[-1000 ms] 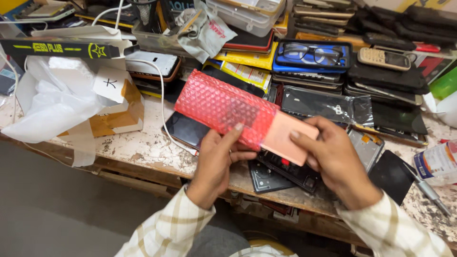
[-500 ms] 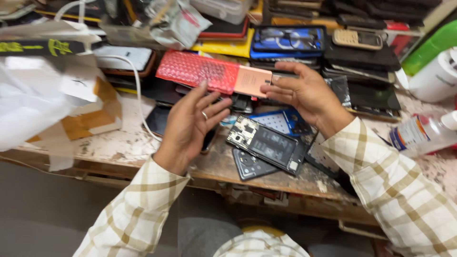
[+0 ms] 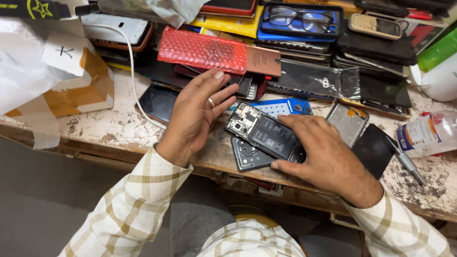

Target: The person removes screws from a phone using a screwdriver, detaches internal covers, and then opens a shipping box to remove a new phone screen wrapped in bubble wrap.

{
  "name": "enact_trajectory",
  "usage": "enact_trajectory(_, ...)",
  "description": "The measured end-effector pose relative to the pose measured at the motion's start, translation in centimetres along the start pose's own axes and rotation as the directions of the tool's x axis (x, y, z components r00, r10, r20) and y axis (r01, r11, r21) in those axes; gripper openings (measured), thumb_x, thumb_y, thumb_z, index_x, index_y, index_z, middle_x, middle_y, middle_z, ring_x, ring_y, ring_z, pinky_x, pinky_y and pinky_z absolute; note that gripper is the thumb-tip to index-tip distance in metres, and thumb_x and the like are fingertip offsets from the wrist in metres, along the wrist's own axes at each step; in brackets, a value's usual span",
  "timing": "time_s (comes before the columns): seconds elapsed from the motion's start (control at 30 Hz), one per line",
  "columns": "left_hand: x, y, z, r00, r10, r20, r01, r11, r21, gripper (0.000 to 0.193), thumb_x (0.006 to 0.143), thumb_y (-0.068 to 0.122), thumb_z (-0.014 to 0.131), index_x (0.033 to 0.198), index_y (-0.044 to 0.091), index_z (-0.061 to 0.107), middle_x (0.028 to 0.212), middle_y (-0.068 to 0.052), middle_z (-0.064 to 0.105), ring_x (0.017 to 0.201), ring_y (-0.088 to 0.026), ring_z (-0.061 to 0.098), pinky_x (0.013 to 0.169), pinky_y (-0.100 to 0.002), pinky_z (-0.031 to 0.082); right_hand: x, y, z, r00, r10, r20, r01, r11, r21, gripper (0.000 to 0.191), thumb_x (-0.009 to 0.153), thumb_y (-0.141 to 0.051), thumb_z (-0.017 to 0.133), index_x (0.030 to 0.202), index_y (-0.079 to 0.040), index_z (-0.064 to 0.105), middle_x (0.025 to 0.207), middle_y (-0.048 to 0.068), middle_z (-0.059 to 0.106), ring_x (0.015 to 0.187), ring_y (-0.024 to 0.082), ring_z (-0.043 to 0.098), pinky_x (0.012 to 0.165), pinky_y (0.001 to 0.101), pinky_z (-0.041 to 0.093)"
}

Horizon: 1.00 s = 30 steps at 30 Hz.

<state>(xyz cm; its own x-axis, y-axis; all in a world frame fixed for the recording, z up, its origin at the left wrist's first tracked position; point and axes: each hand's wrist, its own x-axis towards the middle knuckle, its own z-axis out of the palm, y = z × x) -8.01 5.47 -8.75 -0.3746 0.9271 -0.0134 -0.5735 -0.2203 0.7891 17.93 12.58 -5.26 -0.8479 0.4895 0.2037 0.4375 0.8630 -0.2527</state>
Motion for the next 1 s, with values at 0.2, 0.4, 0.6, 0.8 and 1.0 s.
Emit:
enact_trajectory(0.2, -1.9, 0.2, 0.7, 0.997, 0.071, 0.024, -0.071, 0.997, 0.018, 0.053, 0.100, 0.021, 0.059, 0.144, -0.004, 0.043, 0.141, -0.022, 0.059, 0.126, -0.031, 0.064, 0.106, -0.040, 0.054, 0.5, -0.5, 0.0, 0.993, 0.084, 0.080, -0.082, 0.996, -0.025, 0.095, 0.065, -0.047, 0.086, 0.145, -0.012, 0.048, 0.133, 0.012, 0.061, 0.116, 0.031, 0.053, 0.102, 0.0464, 0.041)
enact_trajectory(0.4, -4.6, 0.2, 0.7, 0.994, 0.108, 0.021, -0.109, 0.992, 0.062, 0.048, 0.102, 0.020, 0.058, 0.142, -0.004, 0.047, 0.142, -0.022, 0.060, 0.128, -0.030, 0.064, 0.108, -0.040, 0.054, 1.2, -0.7, -0.3, 0.982, 0.138, 0.128, -0.136, 0.990, -0.027, 0.101, 0.060, -0.047, 0.089, 0.148, -0.016, 0.050, 0.130, 0.011, 0.063, 0.114, 0.030, 0.054, 0.100, 0.0450, 0.043)
enact_trajectory(0.6, -6.1, -0.1, 0.1, 0.992, 0.121, 0.029, -0.123, 0.988, 0.097, 0.045, 0.102, 0.016, 0.058, 0.142, -0.003, 0.048, 0.140, -0.020, 0.061, 0.127, -0.028, 0.064, 0.109, -0.038, 0.053, 1.0, -0.6, -0.2, 0.981, 0.166, 0.101, -0.174, 0.981, 0.080, 0.091, 0.062, -0.041, 0.088, 0.142, -0.014, 0.053, 0.112, 0.012, 0.063, 0.110, 0.029, 0.057, 0.093, 0.0414, 0.049)
enact_trajectory(0.8, -7.3, -0.3, -1.1, 0.992, 0.126, 0.027, -0.129, 0.976, 0.177, 0.043, 0.102, 0.011, 0.058, 0.141, -0.003, 0.049, 0.138, -0.020, 0.063, 0.127, -0.027, 0.064, 0.109, -0.037, 0.053, 0.3, -0.3, 0.2, 0.977, 0.206, 0.048, -0.211, 0.970, 0.120, 0.087, 0.063, -0.038, 0.087, 0.141, -0.013, 0.055, 0.110, 0.014, 0.062, 0.107, 0.029, 0.059, 0.094, 0.0416, 0.049)
enact_trajectory(1.0, -8.6, -2.4, -0.7, 0.978, 0.207, -0.011, -0.202, 0.962, 0.182, 0.036, 0.104, 0.012, 0.055, 0.136, -0.004, 0.054, 0.128, -0.019, 0.068, 0.119, -0.026, 0.069, 0.104, -0.037, 0.057, -0.3, -0.2, 0.6, 0.987, 0.150, -0.055, -0.139, 0.977, 0.163, 0.082, 0.065, -0.037, 0.088, 0.136, -0.008, 0.057, 0.115, 0.016, 0.061, 0.112, 0.032, 0.059, 0.094, 0.0415, 0.049)
